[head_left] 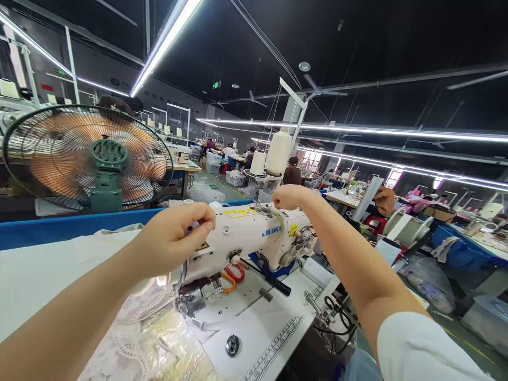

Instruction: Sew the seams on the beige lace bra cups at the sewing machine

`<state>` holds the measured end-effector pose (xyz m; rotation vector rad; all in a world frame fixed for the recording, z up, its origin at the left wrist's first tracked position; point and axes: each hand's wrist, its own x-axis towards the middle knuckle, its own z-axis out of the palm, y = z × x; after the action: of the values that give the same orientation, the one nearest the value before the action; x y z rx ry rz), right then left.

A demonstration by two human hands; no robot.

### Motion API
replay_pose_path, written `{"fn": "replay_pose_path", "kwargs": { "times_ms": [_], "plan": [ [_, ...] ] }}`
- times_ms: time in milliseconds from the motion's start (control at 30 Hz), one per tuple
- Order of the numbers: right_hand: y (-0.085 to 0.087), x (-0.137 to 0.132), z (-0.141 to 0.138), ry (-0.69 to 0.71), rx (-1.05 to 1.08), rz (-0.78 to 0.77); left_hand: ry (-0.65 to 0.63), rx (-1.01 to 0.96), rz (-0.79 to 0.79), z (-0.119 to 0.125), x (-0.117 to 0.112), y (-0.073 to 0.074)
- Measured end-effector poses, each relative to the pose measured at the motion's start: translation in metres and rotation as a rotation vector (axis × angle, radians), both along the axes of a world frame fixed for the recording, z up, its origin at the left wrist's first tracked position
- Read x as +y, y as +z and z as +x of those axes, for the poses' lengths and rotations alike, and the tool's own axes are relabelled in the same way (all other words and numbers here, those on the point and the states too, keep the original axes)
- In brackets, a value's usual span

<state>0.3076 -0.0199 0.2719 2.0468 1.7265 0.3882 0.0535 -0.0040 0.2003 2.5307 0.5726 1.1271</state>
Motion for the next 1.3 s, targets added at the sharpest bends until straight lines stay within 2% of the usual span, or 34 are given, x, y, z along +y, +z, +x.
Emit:
{"fn": "replay_pose_path", "kwargs": {
  "times_ms": [133,233,333,400,500,567,667,767,833,933,1000,1100,1200,1300],
  "plan": [
    [-0.004,0.011,0.004,0.032,0.01,0.1,0.02,-0.014,0.016,0.0,0.002,-0.002],
    [-0.005,0.009,-0.001,0.092,0.023,0.064,-0.009,-0.008,0.042,0.001,0.006,-0.003],
    [-0.003,0.005,-0.001,0.035,0.003,0.013,-0.036,0.001,0.043,0.001,0.012,-0.004],
    [-0.001,0.006,-0.002,0.004,-0.01,0.03,-0.03,0.003,0.033,0.001,0.015,-0.005],
    [-0.002,0.01,-0.005,0.056,-0.008,0.069,-0.046,0.015,0.028,0.001,0.014,-0.006],
    [-0.003,0.009,-0.006,0.083,-0.007,0.046,-0.045,0.006,0.021,0.0,0.011,-0.006],
    [-0.004,0.007,-0.004,0.023,-0.024,-0.001,-0.033,-0.028,0.019,-0.001,0.007,-0.007],
    [-0.004,0.01,-0.001,-0.023,-0.041,0.053,-0.038,-0.022,0.013,-0.002,0.008,-0.007],
    [-0.005,0.011,-0.002,0.013,-0.033,0.092,-0.046,-0.007,0.012,-0.002,0.01,-0.007],
    [-0.006,0.008,-0.004,0.074,-0.004,0.051,-0.05,-0.008,0.013,-0.003,0.009,-0.007],
    [-0.006,0.005,-0.004,0.048,-0.004,0.015,-0.056,-0.016,0.013,-0.003,0.007,-0.006],
    [-0.005,0.006,-0.006,-0.01,-0.024,0.044,-0.061,-0.026,0.018,-0.004,0.005,-0.006],
    [-0.006,0.007,-0.011,0.042,-0.018,0.072,-0.048,-0.019,0.024,-0.003,0.007,-0.006],
    [-0.008,0.007,-0.014,0.046,-0.02,0.027,-0.065,-0.008,0.047,-0.003,0.01,-0.007]
  ]
}}
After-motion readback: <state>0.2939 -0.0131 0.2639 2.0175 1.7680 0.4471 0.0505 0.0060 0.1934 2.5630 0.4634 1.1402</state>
